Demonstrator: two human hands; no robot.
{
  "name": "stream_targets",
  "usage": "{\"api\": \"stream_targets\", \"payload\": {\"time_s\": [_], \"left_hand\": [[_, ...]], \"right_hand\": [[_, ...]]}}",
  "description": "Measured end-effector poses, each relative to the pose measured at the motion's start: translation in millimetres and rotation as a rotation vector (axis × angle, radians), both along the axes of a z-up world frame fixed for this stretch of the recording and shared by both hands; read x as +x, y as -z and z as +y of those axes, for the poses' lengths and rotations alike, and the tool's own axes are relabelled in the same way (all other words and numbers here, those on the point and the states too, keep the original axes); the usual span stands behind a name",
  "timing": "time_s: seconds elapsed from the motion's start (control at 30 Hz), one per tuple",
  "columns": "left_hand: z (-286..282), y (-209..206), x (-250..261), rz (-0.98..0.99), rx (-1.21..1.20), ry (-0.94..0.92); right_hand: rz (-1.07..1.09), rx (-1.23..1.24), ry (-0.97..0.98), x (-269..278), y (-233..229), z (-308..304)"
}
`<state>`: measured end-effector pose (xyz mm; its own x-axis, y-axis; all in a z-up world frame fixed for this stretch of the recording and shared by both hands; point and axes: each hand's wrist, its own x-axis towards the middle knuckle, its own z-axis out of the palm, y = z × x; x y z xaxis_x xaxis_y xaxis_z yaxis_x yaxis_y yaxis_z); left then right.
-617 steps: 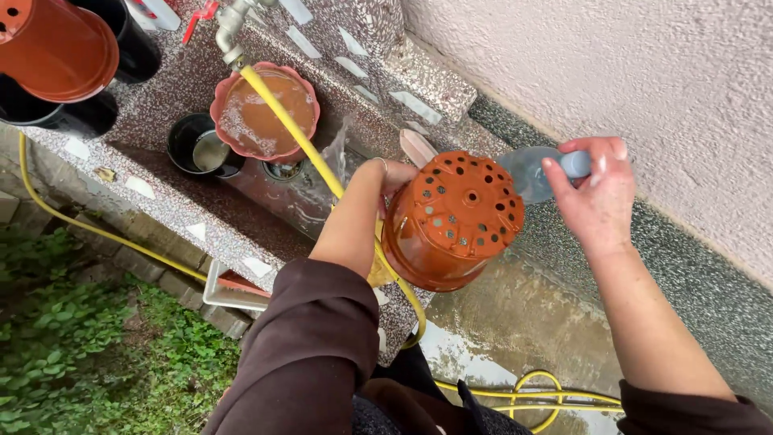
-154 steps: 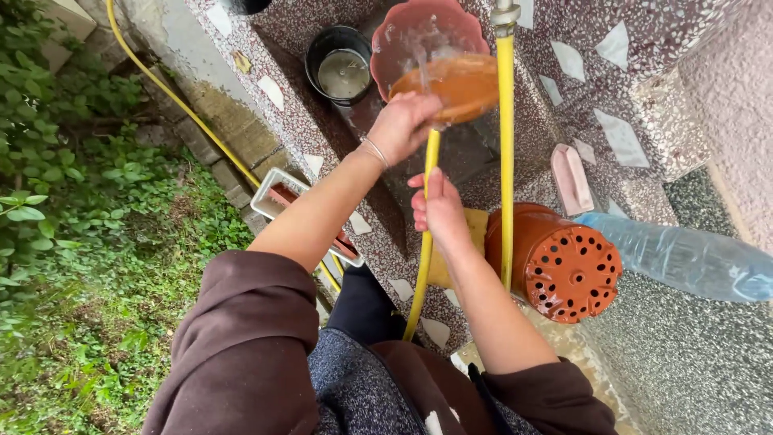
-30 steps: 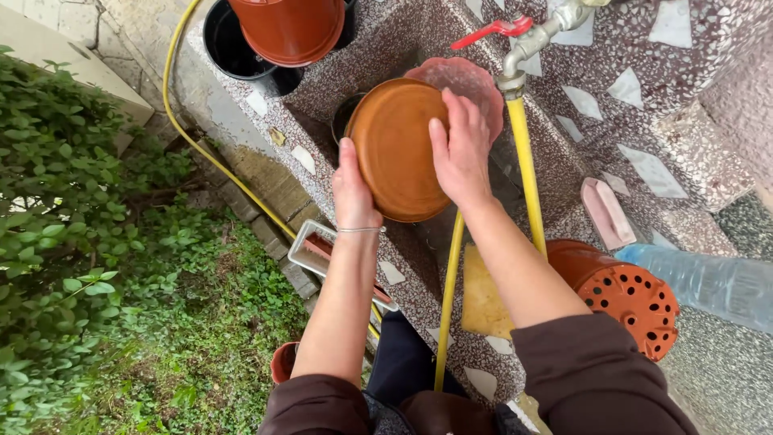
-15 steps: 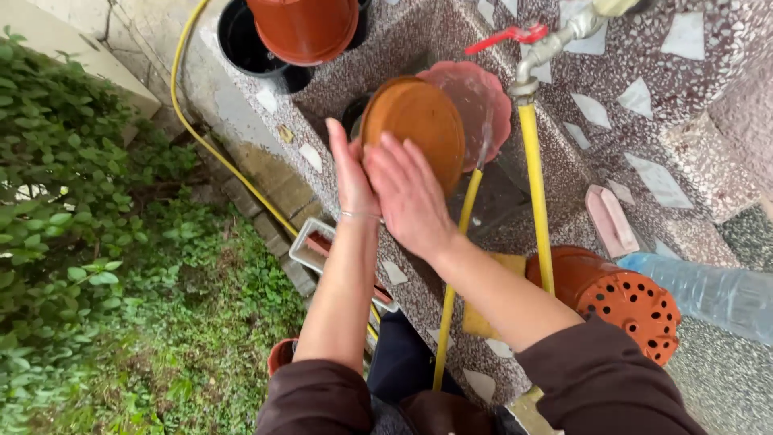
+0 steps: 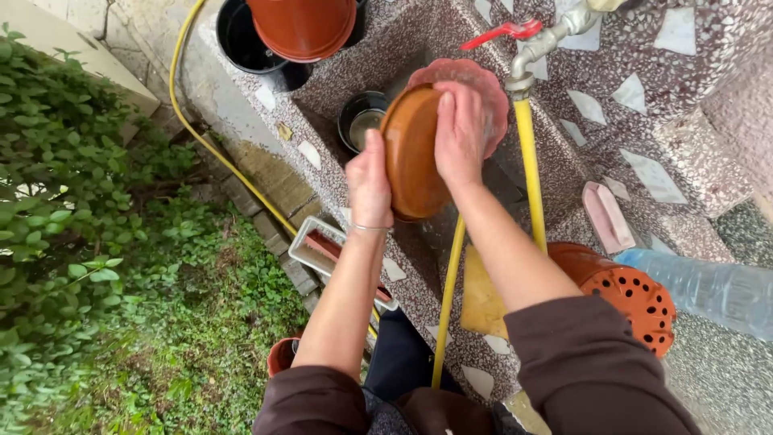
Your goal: Washing plastic flower pots and saucers using a sponge and a water hose at an outdoor sink
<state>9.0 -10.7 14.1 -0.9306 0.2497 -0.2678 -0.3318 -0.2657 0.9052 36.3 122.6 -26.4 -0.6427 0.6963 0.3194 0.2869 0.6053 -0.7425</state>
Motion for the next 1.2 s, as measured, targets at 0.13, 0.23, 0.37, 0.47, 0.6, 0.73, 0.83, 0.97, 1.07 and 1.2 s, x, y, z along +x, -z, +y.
{"api": "stream_targets", "payload": {"time_s": [0.13,0.23,0.37,0.47,0.6,0.73,0.83,0.97,1.07,1.2], "left_hand": [[1.6,38.2,12.8,0.164,-0.006,0.018],[-3.0,83.5,-8.6,0.424,-0.057,0.108],[2.4,61.5,3.5,0.668,-0.163,0.235],[0.2,46.2,-0.3,0.874,-0.172,0.333],[-18.0,19.2,-3.0,1.047,-0.142,0.605],[-25.9,28.2,-14.7,1.101,-0.078,0.717],[-34.8,79.6,-14.4,0.846,-0.11,0.483],[-28.6,126.1,-26.1,0.474,-0.183,0.228],[-0.2,91.0,-27.7,-0.146,0.02,-0.032],[15.2,103.3,-37.9,-0.454,0.236,-0.081]], "right_hand": [[-0.112,-0.389,0.294,4.6,27.4,0.0],[-0.081,-1.114,0.338,8.3,-5.1,-27.6],[0.103,-1.573,0.366,8.4,112.9,-20.7],[0.088,-1.745,0.248,18.6,98.7,-26.3],[0.058,-2.119,-0.031,45.5,57.4,-41.3],[-0.195,-2.178,-0.179,62.3,-15.3,-47.9],[-0.076,-2.056,-0.252,77.1,14.4,-49.8],[0.113,-1.04,0.107,108.6,-1.8,-51.4],[-0.246,-0.574,0.313,112.8,5.5,-66.5],[-0.236,-0.881,0.172,116.9,8.5,-95.1]]}}
